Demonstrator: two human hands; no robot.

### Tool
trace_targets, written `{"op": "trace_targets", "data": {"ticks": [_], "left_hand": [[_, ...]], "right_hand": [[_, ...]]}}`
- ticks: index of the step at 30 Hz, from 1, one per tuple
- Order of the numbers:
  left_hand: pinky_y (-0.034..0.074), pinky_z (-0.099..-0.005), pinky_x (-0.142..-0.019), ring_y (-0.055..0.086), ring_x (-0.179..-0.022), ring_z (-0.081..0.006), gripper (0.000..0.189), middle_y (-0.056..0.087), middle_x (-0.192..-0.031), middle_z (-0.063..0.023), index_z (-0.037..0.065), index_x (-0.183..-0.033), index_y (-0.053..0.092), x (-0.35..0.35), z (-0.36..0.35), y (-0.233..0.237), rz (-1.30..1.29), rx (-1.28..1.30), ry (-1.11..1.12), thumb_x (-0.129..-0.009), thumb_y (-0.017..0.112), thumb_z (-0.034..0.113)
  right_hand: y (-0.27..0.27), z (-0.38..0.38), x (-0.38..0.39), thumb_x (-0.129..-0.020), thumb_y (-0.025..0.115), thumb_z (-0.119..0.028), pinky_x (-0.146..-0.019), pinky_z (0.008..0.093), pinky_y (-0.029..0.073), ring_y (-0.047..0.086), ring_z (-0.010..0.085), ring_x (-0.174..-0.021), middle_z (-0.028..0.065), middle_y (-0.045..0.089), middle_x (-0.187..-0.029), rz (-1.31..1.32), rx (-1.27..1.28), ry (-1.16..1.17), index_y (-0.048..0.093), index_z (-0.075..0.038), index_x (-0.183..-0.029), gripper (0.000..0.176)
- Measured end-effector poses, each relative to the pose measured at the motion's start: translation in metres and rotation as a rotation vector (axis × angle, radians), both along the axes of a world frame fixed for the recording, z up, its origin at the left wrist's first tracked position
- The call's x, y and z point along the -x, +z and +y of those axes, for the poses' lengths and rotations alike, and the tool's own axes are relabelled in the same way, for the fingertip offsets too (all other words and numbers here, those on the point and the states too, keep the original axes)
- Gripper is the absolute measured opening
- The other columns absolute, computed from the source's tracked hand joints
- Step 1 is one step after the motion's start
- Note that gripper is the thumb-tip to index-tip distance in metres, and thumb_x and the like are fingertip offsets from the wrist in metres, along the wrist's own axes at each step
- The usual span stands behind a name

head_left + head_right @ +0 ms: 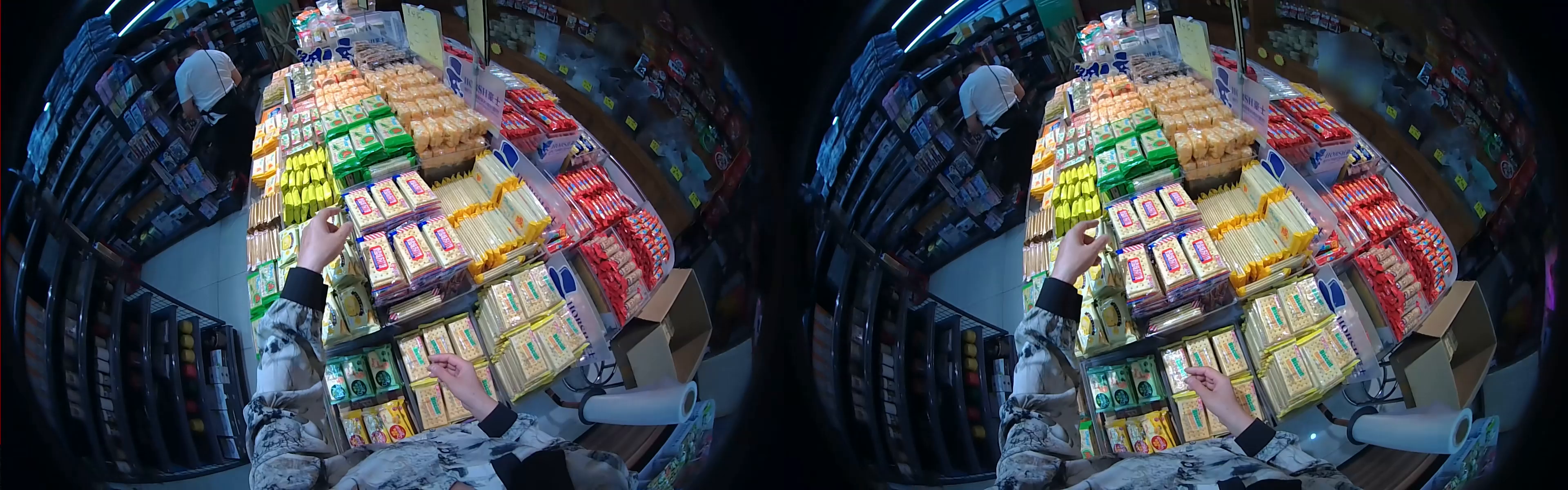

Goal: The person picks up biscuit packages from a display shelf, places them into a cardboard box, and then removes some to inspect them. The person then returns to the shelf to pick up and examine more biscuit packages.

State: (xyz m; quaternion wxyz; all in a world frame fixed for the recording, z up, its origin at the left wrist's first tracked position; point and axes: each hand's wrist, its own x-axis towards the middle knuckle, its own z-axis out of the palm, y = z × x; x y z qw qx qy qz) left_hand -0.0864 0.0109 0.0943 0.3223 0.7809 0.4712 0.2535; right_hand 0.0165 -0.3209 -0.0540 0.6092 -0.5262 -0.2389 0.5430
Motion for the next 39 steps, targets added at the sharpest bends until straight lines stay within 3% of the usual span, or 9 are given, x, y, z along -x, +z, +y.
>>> {"op": "trace_targets", "data": {"ticks": [6, 9, 14, 24, 26, 29, 32, 39], "left_hand": [[0.049, -0.0397, -0.069, 0.064, -0.071, -0.0304, 0.048, 0.065, -0.070, -0.0135, 0.006, -0.116, 0.053, 0.011, -0.060, -0.007, 0.218, -0.041, -0.096, -0.076, 0.063, 0.031], [0.049, -0.0402, -0.070, 0.064, -0.073, -0.0318, 0.049, 0.066, -0.072, -0.0141, 0.006, -0.117, 0.052, 0.007, -0.070, -0.014, 0.257, -0.057, -0.108, -0.077, 0.062, 0.032], [0.049, -0.0438, -0.072, 0.064, -0.077, -0.0351, 0.053, 0.066, -0.075, -0.0173, 0.006, -0.119, 0.050, -0.001, -0.075, -0.023, 0.298, -0.116, -0.123, -0.077, 0.061, 0.037], [0.049, -0.0441, -0.072, 0.063, -0.080, -0.0355, 0.052, 0.065, -0.079, -0.0184, 0.010, -0.119, 0.051, -0.003, -0.075, -0.024, 0.333, -0.099, -0.097, -0.076, 0.061, 0.037], [0.048, -0.0387, -0.067, 0.064, -0.071, -0.0275, 0.054, 0.065, -0.073, -0.0118, 0.009, -0.122, 0.050, -0.003, -0.072, -0.028, 0.365, -0.133, -0.102, -0.078, 0.061, 0.038], [0.047, -0.0386, -0.066, 0.064, -0.071, -0.0269, 0.051, 0.065, -0.072, -0.0107, 0.010, -0.121, 0.051, -0.003, -0.075, -0.023, 0.350, -0.114, -0.118, -0.079, 0.061, 0.037], [0.049, -0.0424, -0.070, 0.064, -0.077, -0.0319, 0.046, 0.066, -0.077, -0.0131, 0.010, -0.116, 0.053, -0.004, -0.079, -0.017, 0.328, -0.071, -0.119, -0.078, 0.061, 0.034], [0.049, -0.0417, -0.071, 0.064, -0.077, -0.0313, 0.045, 0.066, -0.077, -0.0127, 0.011, -0.116, 0.054, -0.005, -0.079, -0.017, 0.314, -0.051, -0.138, -0.079, 0.061, 0.035]], "right_hand": [[0.003, -0.006, 0.007, -0.086, 0.061, -0.007, -0.073, 0.0191, 0.047, 0.057, 0.0061, -0.081, 0.0024, 0.061, -0.090, -0.025, -0.012, 0.018, 0.058, 0.000, -0.109, 0.025], [0.010, -0.012, 0.008, -0.087, 0.059, -0.006, -0.079, 0.0210, 0.048, 0.060, 0.0102, -0.089, 0.0060, 0.062, -0.097, -0.059, 0.035, 0.073, 0.055, 0.002, -0.113, 0.028], [0.004, -0.023, 0.011, -0.087, 0.059, -0.007, -0.075, 0.0196, 0.047, 0.059, 0.0083, -0.085, 0.0041, 0.062, -0.093, -0.117, 0.045, 0.033, 0.055, 0.001, -0.114, 0.028], [-0.007, -0.033, 0.006, -0.086, 0.061, -0.008, -0.074, 0.0188, 0.047, 0.058, 0.0070, -0.082, 0.0028, 0.062, -0.091, -0.103, 0.064, 0.007, 0.056, 0.000, -0.112, 0.028], [-0.008, -0.031, 0.006, -0.086, 0.061, -0.009, -0.074, 0.0191, 0.047, 0.059, 0.0073, -0.083, 0.0032, 0.062, -0.092, -0.099, 0.090, 0.020, 0.057, 0.000, -0.112, 0.028], [-0.010, -0.029, 0.007, -0.086, 0.061, -0.009, -0.076, 0.0198, 0.047, 0.059, 0.0078, -0.085, 0.0040, 0.062, -0.094, -0.097, 0.117, 0.035, 0.057, 0.000, -0.112, 0.028], [-0.012, -0.028, 0.007, -0.086, 0.061, -0.009, -0.077, 0.0201, 0.047, 0.059, 0.0081, -0.086, 0.0046, 0.062, -0.096, -0.089, 0.127, 0.043, 0.057, 0.000, -0.112, 0.028], [-0.017, -0.026, 0.007, -0.086, 0.060, -0.009, -0.074, 0.0200, 0.047, 0.058, 0.0072, -0.082, 0.0036, 0.062, -0.093, -0.087, 0.120, 0.063, 0.057, 0.001, -0.110, 0.026]]}}
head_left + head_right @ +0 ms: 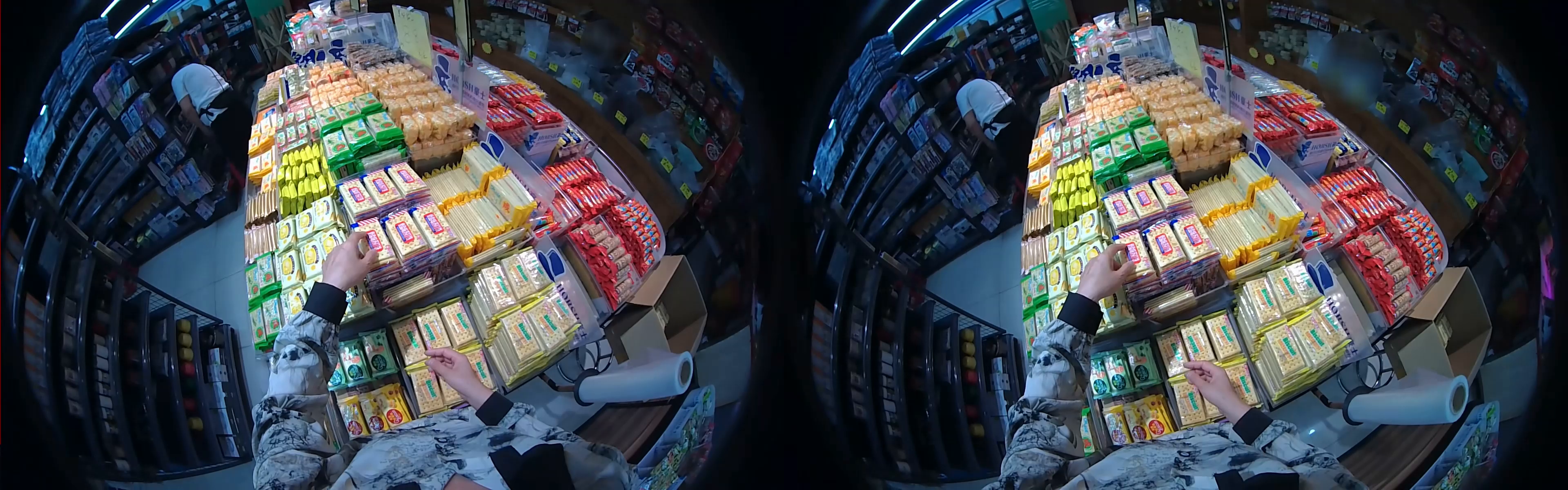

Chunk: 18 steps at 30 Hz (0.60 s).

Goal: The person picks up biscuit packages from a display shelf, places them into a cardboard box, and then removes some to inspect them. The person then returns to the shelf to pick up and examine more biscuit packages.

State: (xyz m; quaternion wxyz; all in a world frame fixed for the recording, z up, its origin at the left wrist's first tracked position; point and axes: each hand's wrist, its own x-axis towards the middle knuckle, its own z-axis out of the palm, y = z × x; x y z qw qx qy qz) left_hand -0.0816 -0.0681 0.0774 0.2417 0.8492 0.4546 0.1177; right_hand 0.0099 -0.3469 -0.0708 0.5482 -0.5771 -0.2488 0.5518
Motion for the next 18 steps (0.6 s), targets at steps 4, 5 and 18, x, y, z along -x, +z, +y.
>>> {"op": "trace_targets", "data": {"ticks": [4, 5, 18], "left_hand": [[0.049, -0.0416, -0.071, 0.064, -0.077, -0.0313, 0.045, 0.067, -0.079, -0.0127, 0.011, -0.116, 0.054, -0.001, 0.000, 0.000, 0.010, 0.009, 0.004, -0.079, 0.061, 0.035], [0.049, -0.0416, -0.071, 0.064, -0.077, -0.0313, 0.045, 0.067, -0.079, -0.0127, 0.011, -0.116, 0.054, -0.001, 0.001, -0.001, 0.010, 0.003, -0.004, -0.078, 0.061, 0.035], [0.048, -0.0403, -0.063, 0.064, -0.070, -0.0293, 0.046, 0.064, -0.070, -0.0104, 0.008, -0.116, 0.054, 0.014, -0.009, 0.011, -0.054, -0.024, -0.004, -0.079, 0.061, 0.035]], "right_hand": [[-0.006, -0.001, 0.000, -0.086, 0.060, -0.008, -0.072, 0.0198, 0.047, 0.058, 0.0068, -0.080, 0.0028, 0.061, -0.090, 0.009, -0.012, 0.002, 0.057, 0.001, -0.110, 0.026], [-0.007, -0.001, 0.000, -0.086, 0.060, -0.008, -0.071, 0.0198, 0.047, 0.058, 0.0067, -0.079, 0.0027, 0.061, -0.089, 0.006, -0.015, 0.002, 0.057, 0.001, -0.110, 0.026], [-0.013, -0.002, 0.002, -0.086, 0.059, -0.007, -0.065, 0.0193, 0.046, 0.057, 0.0060, -0.073, 0.0021, 0.061, -0.084, 0.011, -0.025, 0.005, 0.057, 0.002, -0.109, 0.025]]}}
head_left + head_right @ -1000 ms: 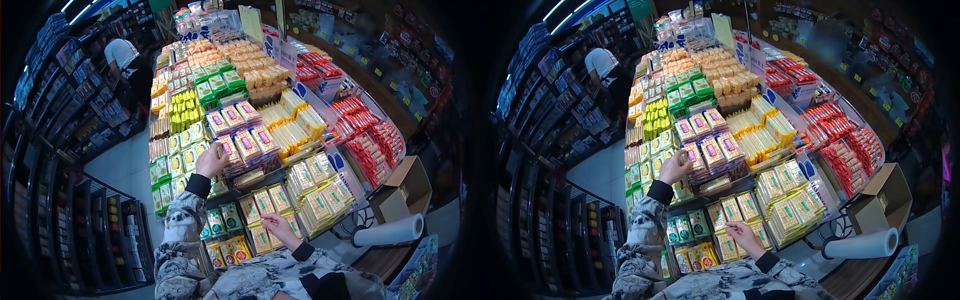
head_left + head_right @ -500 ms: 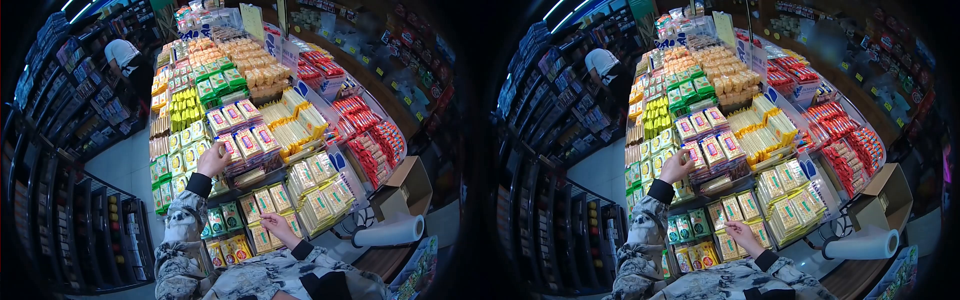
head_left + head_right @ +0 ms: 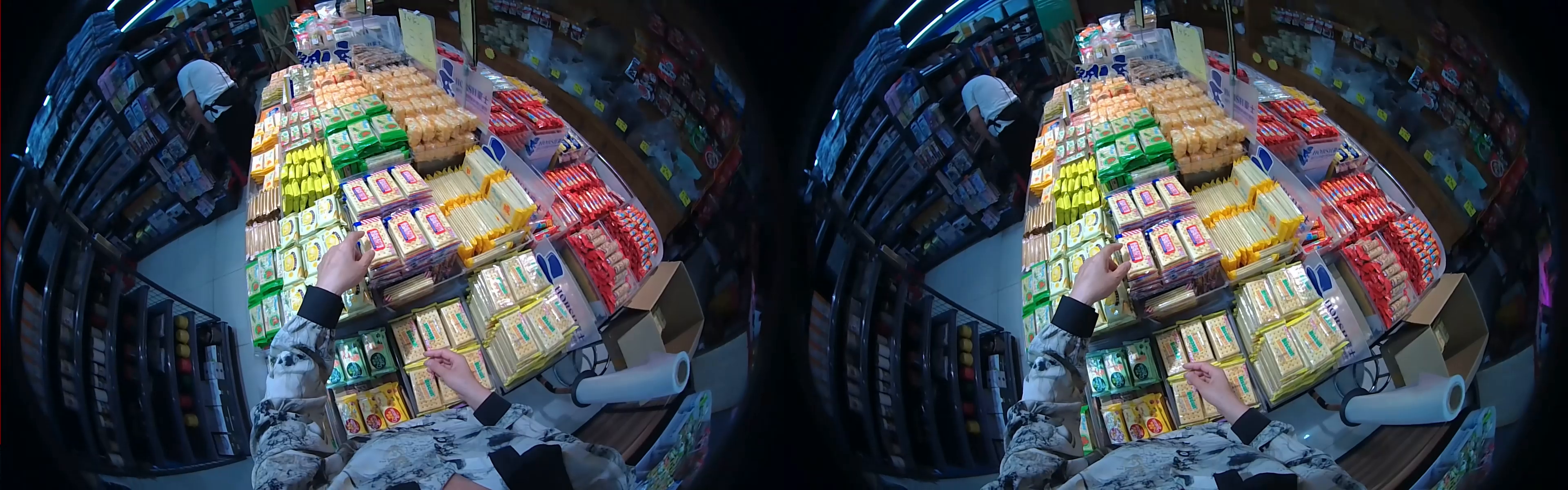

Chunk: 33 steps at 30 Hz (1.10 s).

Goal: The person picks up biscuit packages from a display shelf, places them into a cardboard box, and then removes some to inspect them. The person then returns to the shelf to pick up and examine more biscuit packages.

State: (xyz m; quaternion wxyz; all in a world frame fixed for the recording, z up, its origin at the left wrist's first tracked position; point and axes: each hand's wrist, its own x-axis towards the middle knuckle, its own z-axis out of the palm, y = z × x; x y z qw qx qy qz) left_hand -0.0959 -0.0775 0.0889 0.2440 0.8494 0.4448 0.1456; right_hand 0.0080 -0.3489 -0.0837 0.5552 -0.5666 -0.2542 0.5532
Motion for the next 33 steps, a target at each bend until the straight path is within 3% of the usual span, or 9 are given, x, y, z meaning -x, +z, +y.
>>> {"op": "trace_targets", "data": {"ticks": [4, 8, 10, 12, 15, 17, 26, 28, 33], "left_hand": [[0.047, -0.0375, -0.059, 0.062, -0.062, -0.0271, 0.043, 0.063, -0.068, -0.0104, 0.004, -0.117, 0.053, 0.018, -0.033, 0.016, -0.129, -0.125, -0.094, -0.082, 0.061, 0.028], [0.046, -0.0316, -0.054, 0.059, -0.058, -0.0180, 0.043, 0.063, -0.075, -0.0096, 0.007, -0.121, 0.051, 0.042, -0.102, 0.022, -0.329, 0.218, -0.179, -0.083, 0.061, 0.024], [0.046, -0.0314, -0.053, 0.060, -0.059, -0.0171, 0.043, 0.063, -0.075, -0.0088, 0.009, -0.122, 0.051, 0.052, -0.138, -0.009, -0.379, 0.274, -0.262, -0.082, 0.062, 0.023], [0.045, -0.0275, -0.053, 0.056, -0.058, -0.0128, 0.041, 0.061, -0.077, -0.0062, 0.007, -0.122, 0.052, 0.061, -0.182, -0.043, -0.272, 0.409, -0.272, -0.085, 0.061, 0.024], [0.049, -0.0352, -0.060, 0.061, -0.066, -0.0250, 0.041, 0.063, -0.076, -0.0101, 0.007, -0.118, 0.054, 0.079, -0.236, -0.099, -0.047, 0.324, -0.340, -0.083, 0.059, 0.028], [0.049, -0.0386, -0.066, 0.063, -0.075, -0.0294, 0.042, 0.064, -0.081, -0.0124, 0.006, -0.117, 0.054, 0.089, -0.256, -0.106, -0.006, 0.417, -0.373, -0.082, 0.059, 0.028], [0.049, -0.0430, -0.071, 0.061, -0.083, -0.0338, 0.040, 0.061, -0.090, -0.0168, 0.004, -0.113, 0.052, 0.114, -0.270, -0.109, -0.006, 0.275, -0.525, -0.081, 0.059, 0.026], [0.049, -0.0429, -0.071, 0.060, -0.084, -0.0333, 0.039, 0.061, -0.090, -0.0161, 0.005, -0.114, 0.051, 0.119, -0.274, -0.112, -0.014, 0.256, -0.545, -0.082, 0.058, 0.027], [0.049, -0.0425, -0.072, 0.060, -0.085, -0.0328, 0.038, 0.060, -0.091, -0.0156, 0.009, -0.114, 0.051, 0.137, -0.289, -0.122, -0.005, 0.285, -0.610, -0.082, 0.058, 0.028]], "right_hand": [[0.001, -0.003, 0.001, -0.086, 0.059, -0.007, -0.066, 0.0193, 0.046, 0.056, 0.0059, -0.074, 0.0018, 0.060, -0.085, -0.017, -0.009, 0.000, 0.057, 0.001, -0.109, 0.025], [-0.001, -0.011, 0.001, -0.087, 0.059, -0.006, -0.073, 0.0207, 0.048, 0.058, 0.0084, -0.082, 0.0042, 0.062, -0.092, -0.080, -0.026, -0.001, 0.057, 0.001, -0.111, 0.026], [0.003, -0.017, 0.005, -0.087, 0.058, -0.006, -0.076, 0.0212, 0.048, 0.059, 0.0094, -0.085, 0.0052, 0.062, -0.095, -0.075, -0.026, -0.011, 0.057, 0.001, -0.112, 0.026], [0.010, -0.023, 0.010, -0.086, 0.059, -0.009, -0.069, 0.0184, 0.046, 0.055, 0.0052, -0.075, 0.0009, 0.061, -0.088, -0.048, -0.050, -0.050, 0.059, -0.001, -0.111, 0.026], [0.014, -0.035, 0.016, -0.087, 0.060, -0.009, -0.075, 0.0204, 0.046, 0.056, 0.0069, -0.083, 0.0034, 0.061, -0.096, -0.112, -0.032, -0.001, 0.058, 0.000, -0.111, 0.026], [0.026, -0.043, 0.023, -0.086, 0.061, -0.010, -0.079, 0.0224, 0.047, 0.057, 0.0083, -0.090, 0.0048, 0.062, -0.102, -0.139, 0.018, 0.028, 0.058, 0.000, -0.111, 0.026], [0.008, -0.083, 0.056, -0.087, 0.059, -0.007, -0.080, 0.0224, 0.048, 0.059, 0.0087, -0.089, 0.0054, 0.062, -0.100, -0.201, 0.000, 0.040, 0.057, 0.001, -0.111, 0.025], [0.010, -0.092, 0.066, -0.088, 0.058, -0.011, -0.072, 0.0208, 0.046, 0.057, 0.0064, -0.080, 0.0034, 0.063, -0.093, -0.200, -0.023, -0.007, 0.060, -0.001, -0.109, 0.023], [0.013, -0.117, 0.090, -0.087, 0.059, -0.007, -0.079, 0.0219, 0.048, 0.059, 0.0087, -0.088, 0.0053, 0.063, -0.097, -0.207, 0.074, -0.050, 0.058, 0.001, -0.110, 0.025]]}}
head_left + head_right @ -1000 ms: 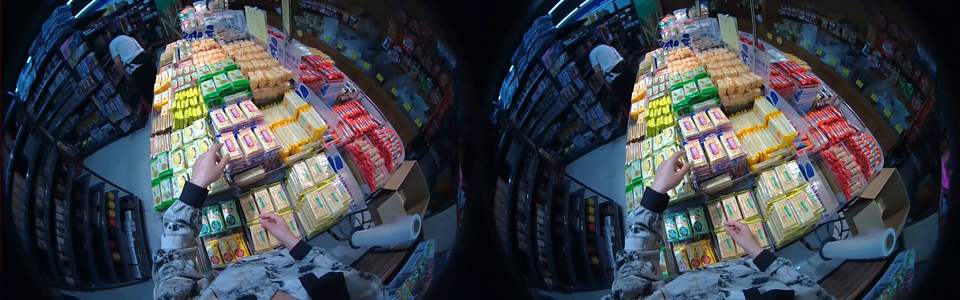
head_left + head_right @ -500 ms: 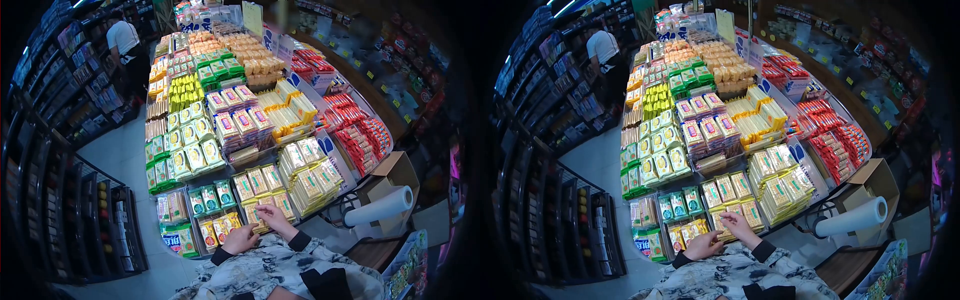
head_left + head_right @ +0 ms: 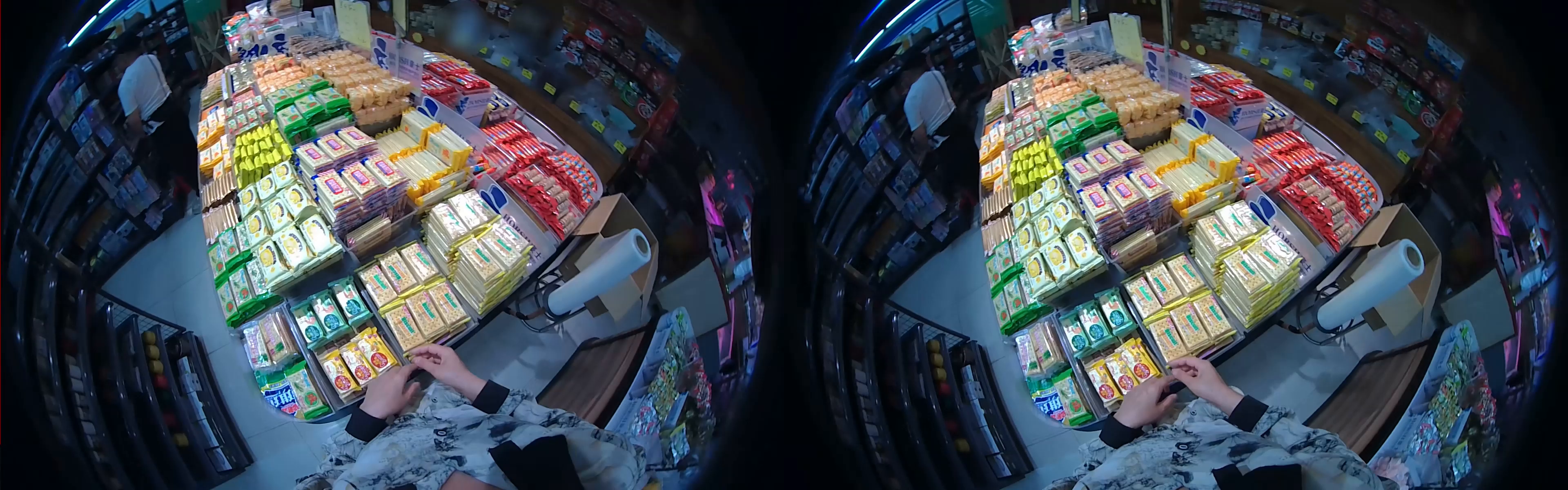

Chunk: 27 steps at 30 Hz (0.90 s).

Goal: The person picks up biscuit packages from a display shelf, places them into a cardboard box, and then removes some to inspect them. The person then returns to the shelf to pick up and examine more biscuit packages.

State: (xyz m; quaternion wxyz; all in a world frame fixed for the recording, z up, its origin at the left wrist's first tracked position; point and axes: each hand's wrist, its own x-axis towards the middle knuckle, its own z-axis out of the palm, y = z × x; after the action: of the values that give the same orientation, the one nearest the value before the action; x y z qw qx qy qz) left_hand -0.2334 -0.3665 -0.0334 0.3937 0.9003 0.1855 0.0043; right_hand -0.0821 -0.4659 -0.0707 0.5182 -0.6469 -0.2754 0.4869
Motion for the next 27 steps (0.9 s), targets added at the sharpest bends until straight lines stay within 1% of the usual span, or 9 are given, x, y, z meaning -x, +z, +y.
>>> {"op": "trace_targets", "data": {"ticks": [3, 5, 10, 15, 17, 21, 23, 24, 27], "left_hand": [[0.049, -0.0419, -0.072, 0.060, -0.084, -0.0328, 0.038, 0.060, -0.091, -0.0155, 0.010, -0.115, 0.052, 0.006, -0.005, -0.004, 0.017, 0.017, -0.046, -0.082, 0.058, 0.029], [0.049, -0.0421, -0.071, 0.061, -0.083, -0.0328, 0.038, 0.060, -0.092, -0.0152, 0.010, -0.115, 0.052, 0.007, -0.008, -0.007, 0.083, 0.024, -0.139, -0.082, 0.057, 0.028], [0.050, -0.0406, -0.066, 0.061, -0.079, -0.0299, 0.036, 0.058, -0.086, -0.0126, 0.007, -0.108, 0.053, -0.007, -0.018, -0.006, 0.084, -0.108, -0.317, -0.079, 0.060, 0.027], [0.050, -0.0409, -0.066, 0.061, -0.079, -0.0303, 0.036, 0.058, -0.085, -0.0130, 0.003, -0.106, 0.053, -0.032, -0.038, 0.008, 0.087, -0.222, -0.372, -0.079, 0.061, 0.026], [0.049, -0.0400, -0.070, 0.060, -0.083, -0.0322, 0.042, 0.058, -0.090, -0.0145, 0.004, -0.112, 0.050, -0.043, -0.049, 0.008, 0.121, -0.195, -0.358, -0.080, 0.061, 0.027], [0.049, -0.0404, -0.071, 0.060, -0.084, -0.0322, 0.042, 0.058, -0.091, -0.0144, 0.005, -0.114, 0.049, -0.070, -0.084, 0.008, 0.097, -0.166, -0.377, -0.080, 0.061, 0.027], [0.050, -0.0417, -0.070, 0.061, -0.083, -0.0309, 0.041, 0.060, -0.088, -0.0127, 0.010, -0.115, 0.052, -0.090, -0.109, 0.008, 0.121, -0.167, -0.391, -0.079, 0.060, 0.026], [0.050, -0.0422, -0.071, 0.061, -0.083, -0.0315, 0.042, 0.060, -0.089, -0.0128, 0.011, -0.116, 0.051, -0.101, -0.124, 0.007, 0.125, -0.153, -0.405, -0.079, 0.060, 0.026], [0.048, -0.0412, -0.072, 0.060, -0.085, -0.0321, 0.043, 0.060, -0.091, -0.0151, 0.010, -0.119, 0.049, -0.140, -0.170, 0.003, 0.066, -0.103, -0.466, -0.081, 0.059, 0.028]], "right_hand": [[-0.003, -0.017, 0.013, -0.087, 0.059, -0.009, -0.076, 0.0204, 0.046, 0.057, 0.0053, -0.084, 0.0043, 0.063, -0.096, -0.021, 0.022, -0.013, 0.060, -0.001, -0.109, 0.023], [-0.007, -0.031, 0.018, -0.087, 0.059, -0.009, -0.076, 0.0202, 0.046, 0.056, 0.0047, -0.083, 0.0042, 0.063, -0.097, -0.028, 0.048, -0.022, 0.059, -0.001, -0.110, 0.024], [-0.003, -0.056, 0.021, -0.087, 0.058, -0.008, -0.077, 0.0213, 0.046, 0.058, 0.0068, -0.086, 0.0052, 0.063, -0.097, 0.046, 0.040, -0.137, 0.059, -0.001, -0.109, 0.023], [-0.006, -0.070, 0.007, -0.088, 0.056, -0.007, -0.077, 0.0226, 0.047, 0.059, 0.0093, -0.088, 0.0070, 0.064, -0.096, 0.014, -0.066, -0.197, 0.058, 0.001, -0.109, 0.022], [-0.002, -0.082, -0.002, -0.088, 0.056, -0.008, -0.076, 0.0234, 0.048, 0.060, 0.0092, -0.086, 0.0063, 0.064, -0.094, -0.015, -0.096, -0.229, 0.059, 0.000, -0.108, 0.021], [-0.004, -0.123, -0.031, -0.088, 0.056, -0.009, -0.075, 0.0246, 0.048, 0.061, 0.0100, -0.084, 0.0058, 0.065, -0.092, -0.078, -0.118, -0.249, 0.061, -0.002, -0.106, 0.020], [-0.005, -0.155, -0.050, -0.089, 0.056, -0.009, -0.076, 0.0240, 0.047, 0.060, 0.0098, -0.086, 0.0060, 0.064, -0.094, -0.076, -0.099, -0.253, 0.060, -0.001, -0.108, 0.021], [-0.003, -0.171, -0.060, -0.089, 0.055, -0.009, -0.077, 0.0234, 0.047, 0.059, 0.0095, -0.088, 0.0062, 0.063, -0.096, -0.067, -0.084, -0.238, 0.058, -0.001, -0.109, 0.022], [0.001, -0.220, -0.090, -0.089, 0.055, -0.009, -0.077, 0.0241, 0.046, 0.059, 0.0103, -0.088, 0.0061, 0.063, -0.096, -0.083, -0.084, -0.320, 0.058, -0.001, -0.110, 0.023]]}}
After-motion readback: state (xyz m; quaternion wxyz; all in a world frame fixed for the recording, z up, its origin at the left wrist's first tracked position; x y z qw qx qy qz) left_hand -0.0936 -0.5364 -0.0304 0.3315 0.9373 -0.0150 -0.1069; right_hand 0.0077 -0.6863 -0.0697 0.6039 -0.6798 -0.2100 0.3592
